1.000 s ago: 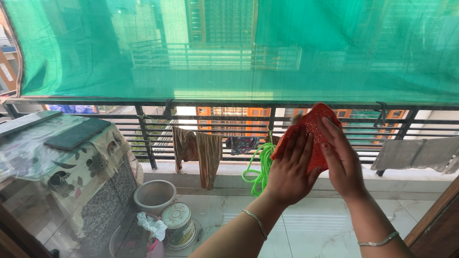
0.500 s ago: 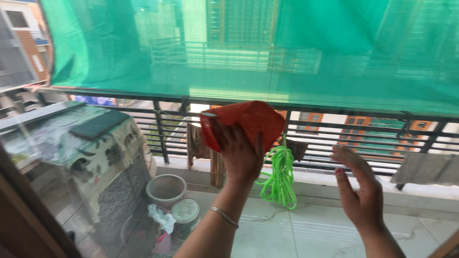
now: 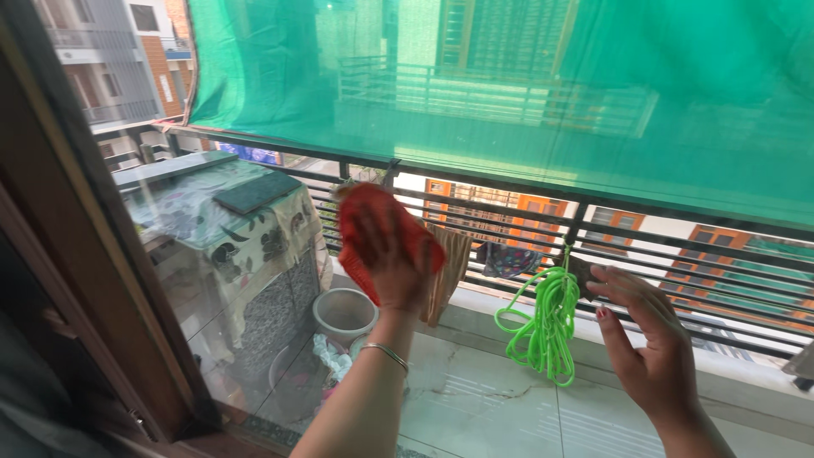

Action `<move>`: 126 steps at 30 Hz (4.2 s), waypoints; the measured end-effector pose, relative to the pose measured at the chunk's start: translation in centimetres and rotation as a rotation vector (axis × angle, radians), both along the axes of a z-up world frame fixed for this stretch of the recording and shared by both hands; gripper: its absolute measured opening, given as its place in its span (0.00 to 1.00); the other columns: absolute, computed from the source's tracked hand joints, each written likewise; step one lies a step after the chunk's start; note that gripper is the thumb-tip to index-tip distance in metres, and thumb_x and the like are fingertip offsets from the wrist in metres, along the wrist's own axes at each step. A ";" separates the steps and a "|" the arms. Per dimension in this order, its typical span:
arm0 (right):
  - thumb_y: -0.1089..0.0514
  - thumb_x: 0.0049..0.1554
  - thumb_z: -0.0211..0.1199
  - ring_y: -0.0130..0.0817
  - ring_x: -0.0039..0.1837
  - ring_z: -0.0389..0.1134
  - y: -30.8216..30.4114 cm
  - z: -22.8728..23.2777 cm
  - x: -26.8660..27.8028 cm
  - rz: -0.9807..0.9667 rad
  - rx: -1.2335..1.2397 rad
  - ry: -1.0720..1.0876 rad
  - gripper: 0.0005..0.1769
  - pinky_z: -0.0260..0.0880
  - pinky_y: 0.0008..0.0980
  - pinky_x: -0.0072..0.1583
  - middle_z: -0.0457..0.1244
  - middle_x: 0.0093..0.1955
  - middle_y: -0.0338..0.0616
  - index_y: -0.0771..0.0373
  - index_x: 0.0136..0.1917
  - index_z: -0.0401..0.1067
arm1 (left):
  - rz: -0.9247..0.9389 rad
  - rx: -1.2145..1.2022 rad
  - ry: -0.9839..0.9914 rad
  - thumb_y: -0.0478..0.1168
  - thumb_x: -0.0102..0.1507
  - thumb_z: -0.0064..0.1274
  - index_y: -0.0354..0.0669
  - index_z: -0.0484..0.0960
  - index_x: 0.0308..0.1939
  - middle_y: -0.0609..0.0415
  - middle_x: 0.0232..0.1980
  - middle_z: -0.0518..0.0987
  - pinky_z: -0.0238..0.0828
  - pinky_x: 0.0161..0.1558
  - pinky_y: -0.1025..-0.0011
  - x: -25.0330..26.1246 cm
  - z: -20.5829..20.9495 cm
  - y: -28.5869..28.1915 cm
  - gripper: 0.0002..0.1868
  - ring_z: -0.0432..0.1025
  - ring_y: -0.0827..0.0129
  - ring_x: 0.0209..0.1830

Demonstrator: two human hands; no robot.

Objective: The person wipes the glass surface and the wooden frame of a sliding window using a cloth, then sprays a liquid cleaner from a bottle onto the glass and continues wiping.

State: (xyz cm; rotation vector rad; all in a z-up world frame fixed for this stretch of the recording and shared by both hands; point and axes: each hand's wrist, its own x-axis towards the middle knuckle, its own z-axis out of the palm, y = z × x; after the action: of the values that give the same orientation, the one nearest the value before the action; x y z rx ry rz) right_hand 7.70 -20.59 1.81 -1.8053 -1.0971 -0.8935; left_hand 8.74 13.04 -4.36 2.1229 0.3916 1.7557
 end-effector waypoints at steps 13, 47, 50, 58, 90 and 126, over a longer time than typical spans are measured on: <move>0.59 0.55 0.65 0.42 0.72 0.63 1.0 -0.6 0.6 -0.243 -0.112 -0.168 0.25 0.61 0.42 0.74 0.64 0.69 0.42 0.57 0.67 0.70 | 0.001 0.581 0.308 0.63 0.67 0.43 0.74 0.65 0.76 0.50 0.84 0.54 0.22 0.67 0.26 0.9 -4.4 -4.5 0.32 0.43 0.41 0.83; 0.57 0.59 0.59 0.60 0.89 0.26 10.0 -2.7 -0.9 -0.379 -0.239 -0.192 0.46 0.22 0.71 0.82 0.33 0.88 0.65 0.64 0.84 0.43 | 0.053 -0.896 -0.019 0.69 0.67 0.27 0.63 0.35 0.83 0.49 0.86 0.22 0.14 0.71 0.28 -5.6 -13.6 7.7 0.44 0.19 0.43 0.85; 0.52 0.59 0.61 0.50 0.89 0.31 12.6 -3.9 -1.0 -0.273 -0.348 -0.279 0.41 0.20 0.70 0.81 0.38 0.87 0.57 0.59 0.81 0.52 | 0.103 -1.107 -0.089 0.68 0.68 0.24 0.64 0.33 0.82 0.50 0.85 0.23 0.18 0.72 0.29 -6.3 -14.9 10.1 0.43 0.21 0.46 0.84; 0.44 0.67 0.54 0.49 0.88 0.31 12.9 -5.9 1.2 -0.373 -0.373 -0.423 0.38 0.15 0.67 0.79 0.42 0.88 0.58 0.64 0.84 0.57 | 0.042 -1.181 -0.077 0.64 0.69 0.29 0.53 0.32 0.83 0.43 0.84 0.22 0.13 0.71 0.32 -7.0 -15.8 6.5 0.45 0.17 0.43 0.83; 0.60 0.63 0.63 0.51 0.85 0.41 12.5 -1.1 -3.7 -0.098 -0.480 -0.421 0.20 0.25 0.61 0.79 0.55 0.81 0.53 0.59 0.69 0.74 | -0.090 -1.102 -0.274 0.72 0.68 0.30 0.51 0.21 0.81 0.47 0.85 0.18 0.19 0.79 0.50 -9.0 -19.1 3.6 0.53 0.16 0.54 0.85; 0.53 0.64 0.60 0.31 0.75 0.63 17.3 -5.3 -5.4 -0.082 -0.634 -0.685 0.15 0.35 0.47 0.82 0.69 0.69 0.28 0.44 0.62 0.81 | 0.045 -0.660 -0.427 0.68 0.73 0.32 0.43 0.41 0.86 0.48 0.90 0.31 0.24 0.87 0.58 -11.5 -18.5 13.1 0.47 0.26 0.59 0.91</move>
State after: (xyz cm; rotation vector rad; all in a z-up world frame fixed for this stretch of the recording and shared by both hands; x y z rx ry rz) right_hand 2.30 -3.26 -3.51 -2.1053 -1.9130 -1.3806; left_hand -2.76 26.15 -22.90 1.2612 0.7691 1.7257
